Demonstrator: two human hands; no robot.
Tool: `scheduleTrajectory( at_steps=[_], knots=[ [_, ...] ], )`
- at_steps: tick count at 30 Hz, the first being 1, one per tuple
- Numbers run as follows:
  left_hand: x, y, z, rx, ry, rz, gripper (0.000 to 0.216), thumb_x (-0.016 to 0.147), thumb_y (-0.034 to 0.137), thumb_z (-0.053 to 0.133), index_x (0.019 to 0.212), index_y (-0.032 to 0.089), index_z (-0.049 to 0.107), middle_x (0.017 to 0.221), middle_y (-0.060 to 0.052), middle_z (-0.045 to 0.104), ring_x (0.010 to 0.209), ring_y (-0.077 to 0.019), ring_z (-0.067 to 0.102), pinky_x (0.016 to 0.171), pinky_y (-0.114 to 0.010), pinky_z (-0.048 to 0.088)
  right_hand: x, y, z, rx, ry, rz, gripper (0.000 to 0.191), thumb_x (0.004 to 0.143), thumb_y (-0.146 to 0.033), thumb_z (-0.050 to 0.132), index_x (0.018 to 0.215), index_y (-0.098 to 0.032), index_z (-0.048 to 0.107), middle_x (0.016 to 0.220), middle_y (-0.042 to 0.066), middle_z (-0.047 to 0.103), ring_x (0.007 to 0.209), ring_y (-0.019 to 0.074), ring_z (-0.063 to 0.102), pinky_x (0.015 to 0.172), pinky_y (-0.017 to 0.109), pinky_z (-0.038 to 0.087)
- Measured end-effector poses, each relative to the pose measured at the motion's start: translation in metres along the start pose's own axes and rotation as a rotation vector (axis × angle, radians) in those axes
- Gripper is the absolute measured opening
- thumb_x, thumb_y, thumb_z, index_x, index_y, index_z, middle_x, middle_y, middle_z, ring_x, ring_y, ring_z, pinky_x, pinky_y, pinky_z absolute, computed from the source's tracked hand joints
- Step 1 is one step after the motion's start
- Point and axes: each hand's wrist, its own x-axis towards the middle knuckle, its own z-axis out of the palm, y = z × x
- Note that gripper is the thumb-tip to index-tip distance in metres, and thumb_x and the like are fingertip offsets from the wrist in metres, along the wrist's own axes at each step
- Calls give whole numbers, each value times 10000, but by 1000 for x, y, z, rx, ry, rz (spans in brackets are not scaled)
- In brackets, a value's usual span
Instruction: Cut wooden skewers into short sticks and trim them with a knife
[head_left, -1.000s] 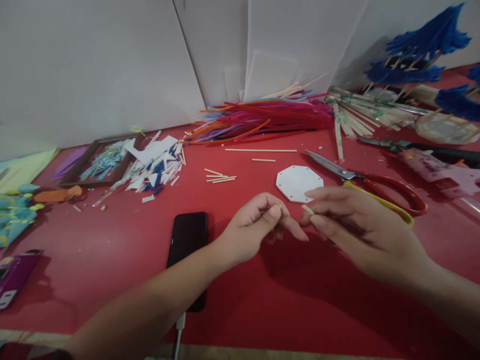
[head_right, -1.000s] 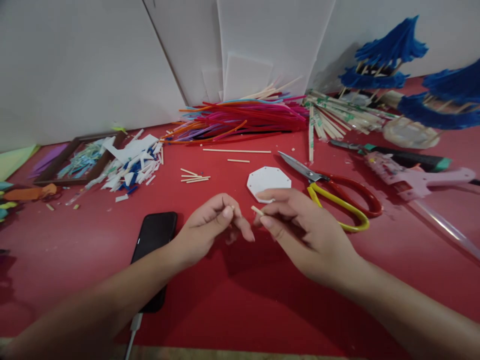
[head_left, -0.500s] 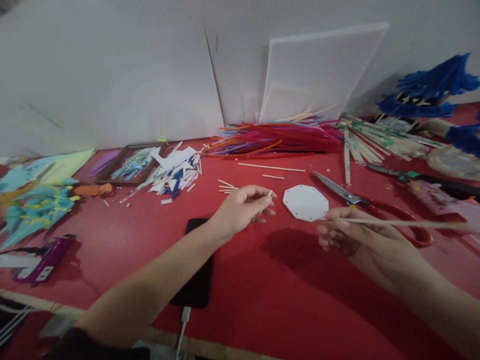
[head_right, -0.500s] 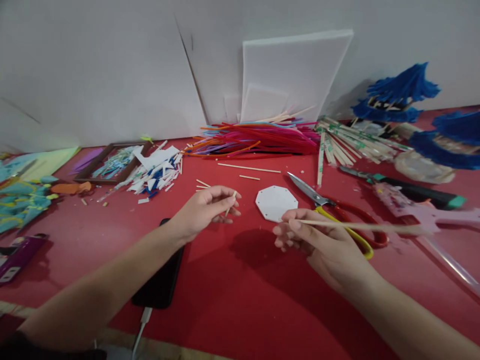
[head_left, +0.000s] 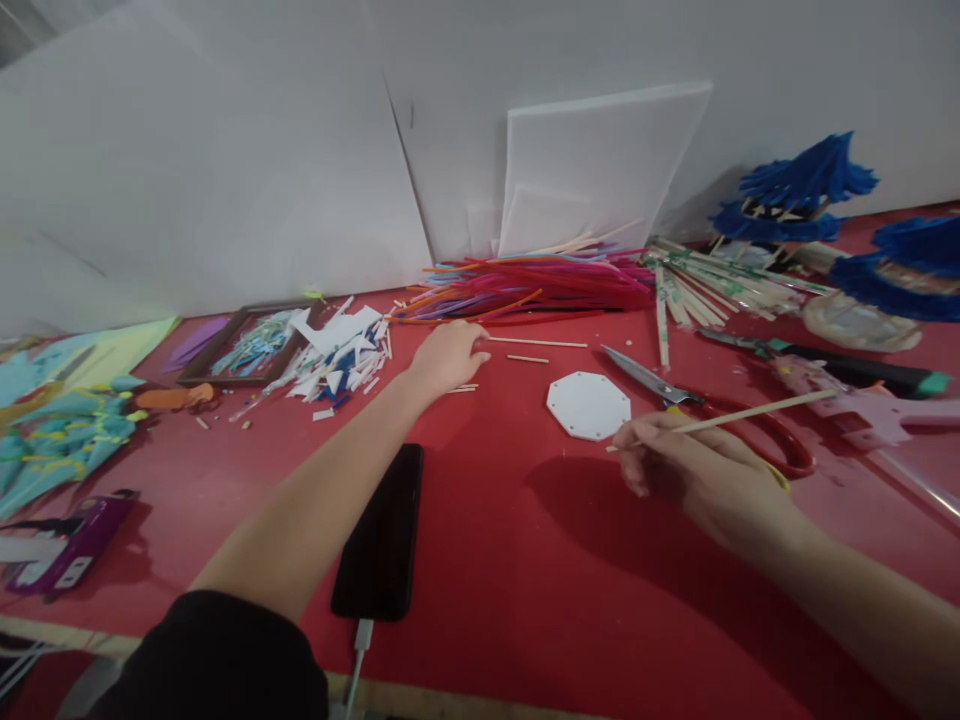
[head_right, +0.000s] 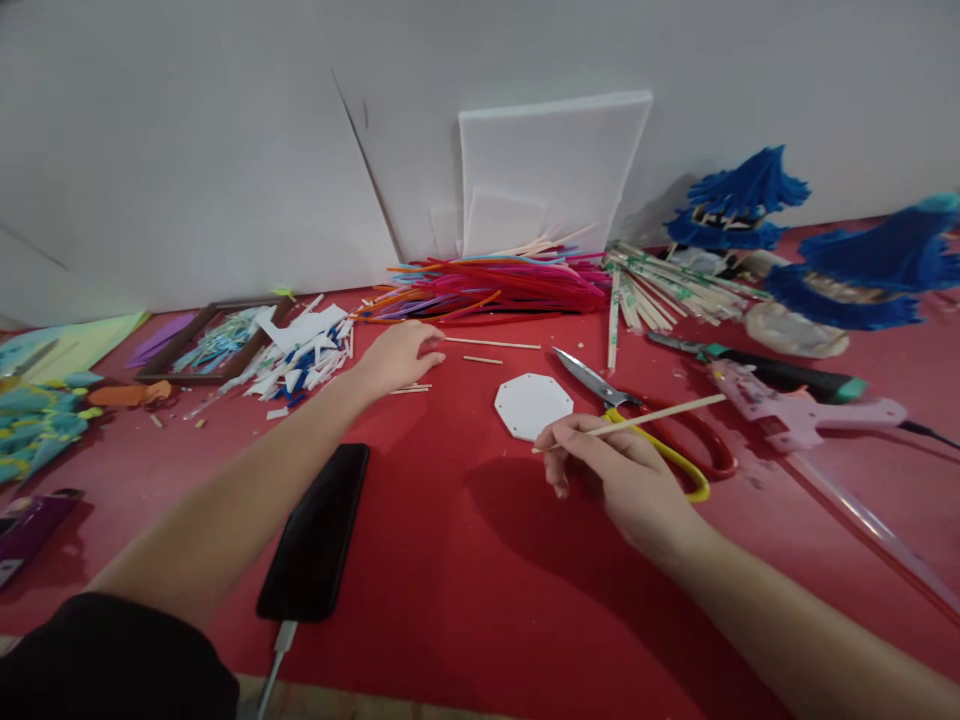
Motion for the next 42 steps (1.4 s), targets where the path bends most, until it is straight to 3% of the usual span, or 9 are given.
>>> scheduleTrajectory(
  at_steps=[6, 12, 15, 19, 22, 25, 28, 32, 42],
  knots=[
    [17, 33, 19, 24, -31, 210, 219, 929, 197, 657, 1142, 165, 696, 1173, -102, 706, 1147, -244, 633, 1023, -387, 477, 0, 3, 2, -212, -44, -84, 531, 704, -727, 722, 760, -201, 672, 580, 8, 638, 511, 118, 562, 515, 271, 482],
    [17, 42, 26, 38, -80, 215, 169, 965, 129, 558, 1071, 108, 688, 1106, -157, 705, 1084, -281, 644, 932, -410, 506, -2, 1, -3, -359, -76, -115, 601, 749, -777, 639, 926, -207, 706, 799, 77, 754, 621, 155, 659, 613, 310, 568],
    [-1, 47, 19, -7, -83, 198, 187, 973, 101, 512, 1042, 100, 686, 1107, -160, 693, 1081, -269, 645, 955, -404, 494, 1, 4, -5, -477, -88, -197, 560, 793, -762, 600, 880, -228, 742, 808, 79, 754, 633, 172, 672, 626, 332, 579],
    [-37, 60, 12, -156, -98, 215, 157, 965, 115, 536, 1009, 158, 681, 1027, -71, 709, 969, -173, 678, 882, -288, 525, 5, 14, -5, -646, 12, -399, 417, 836, -650, 615, 859, -257, 752, 932, 91, 762, 882, 241, 728, 811, 395, 594],
    [-65, 70, 15, -604, -154, 185, 102, 933, 121, 568, 939, 174, 655, 896, -25, 732, 821, -146, 688, 779, -268, 540, 4, 19, -2, -670, 42, -351, 339, 843, -528, 634, 997, -235, 703, 889, 81, 770, 804, 236, 739, 712, 374, 606],
    [-84, 73, 22, -783, -98, 206, 41, 906, 151, 604, 897, 181, 631, 902, -24, 742, 824, -149, 697, 787, -276, 548, 0, 20, 4, -707, 10, -373, 231, 847, -433, 628, 959, -234, 664, 841, 56, 768, 746, 213, 736, 670, 332, 601],
    [-91, 71, 28, -682, -48, 310, 59, 898, 152, 591, 910, 186, 637, 929, -40, 746, 857, -162, 697, 804, -284, 546, -4, 18, 10, -834, -8, -486, 128, 880, -341, 576, 860, -255, 669, 832, 30, 772, 741, 191, 739, 678, 295, 592],
    [-93, 66, 33, -542, -7, 405, 72, 900, 162, 586, 938, 189, 640, 933, -47, 744, 849, -168, 692, 779, -276, 540, -5, 20, 14, -959, 13, -619, 157, 890, -259, 533, 869, -264, 688, 852, 17, 782, 762, 188, 746, 688, 288, 588],
    [-96, 69, 34, -564, 14, 393, 51, 853, 178, 631, 889, 214, 640, 878, -12, 746, 793, -150, 685, 771, -257, 531, -2, 27, 13, -1055, -60, -608, 191, 893, -216, 505, 893, -273, 687, 914, 41, 777, 827, 221, 734, 733, 352, 581]
  ],
)
